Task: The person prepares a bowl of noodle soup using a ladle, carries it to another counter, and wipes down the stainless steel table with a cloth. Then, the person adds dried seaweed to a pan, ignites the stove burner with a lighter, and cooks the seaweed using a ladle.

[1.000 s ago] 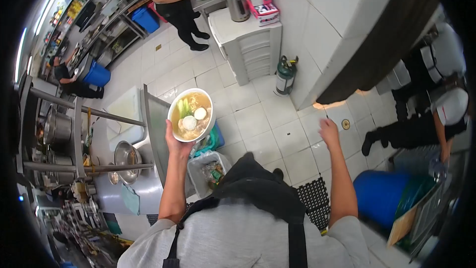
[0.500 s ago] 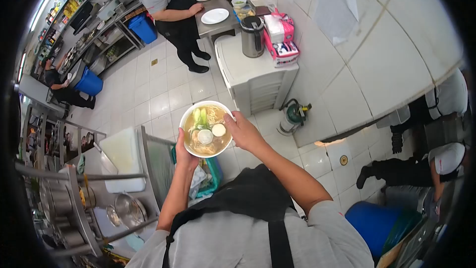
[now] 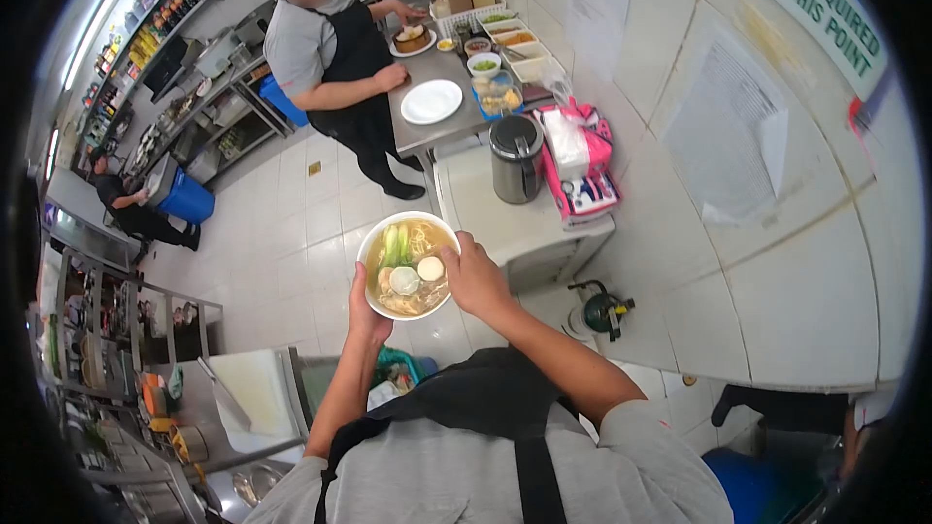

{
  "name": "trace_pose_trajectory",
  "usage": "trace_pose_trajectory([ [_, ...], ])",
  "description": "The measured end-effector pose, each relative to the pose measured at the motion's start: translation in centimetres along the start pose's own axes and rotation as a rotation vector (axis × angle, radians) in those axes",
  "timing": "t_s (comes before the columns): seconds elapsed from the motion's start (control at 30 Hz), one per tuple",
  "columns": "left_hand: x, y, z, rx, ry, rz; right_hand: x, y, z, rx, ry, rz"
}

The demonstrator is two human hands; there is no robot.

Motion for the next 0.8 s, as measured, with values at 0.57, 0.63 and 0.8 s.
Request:
trace_pose_trajectory([
  [0.57, -9.1, 0.6, 32.2, 0.135, 0.05, 0.103, -0.9, -2.7, 29.0, -0.228, 0.0, -0.011],
  [0.63, -10.0, 0.8, 36.3, 0.183, 0.037, 0.173, -0.8, -3.1, 31.9, -0.273, -0.076, 0.034],
  [0.8, -10.2, 2.4, 47.7, 0.241, 0.017, 0.326, -2.9, -4.2, 38.8, -0.39, -0.058, 0.068],
])
Point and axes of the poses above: each hand's wrist, its own z-axis towards the middle knuckle, its own y-axis out of the back of the hand, x = y × z, the point moved 2 cm from there along z, towards the middle knuckle, and after that the axes turned 10 degrees about z, right-handed, at the moved point
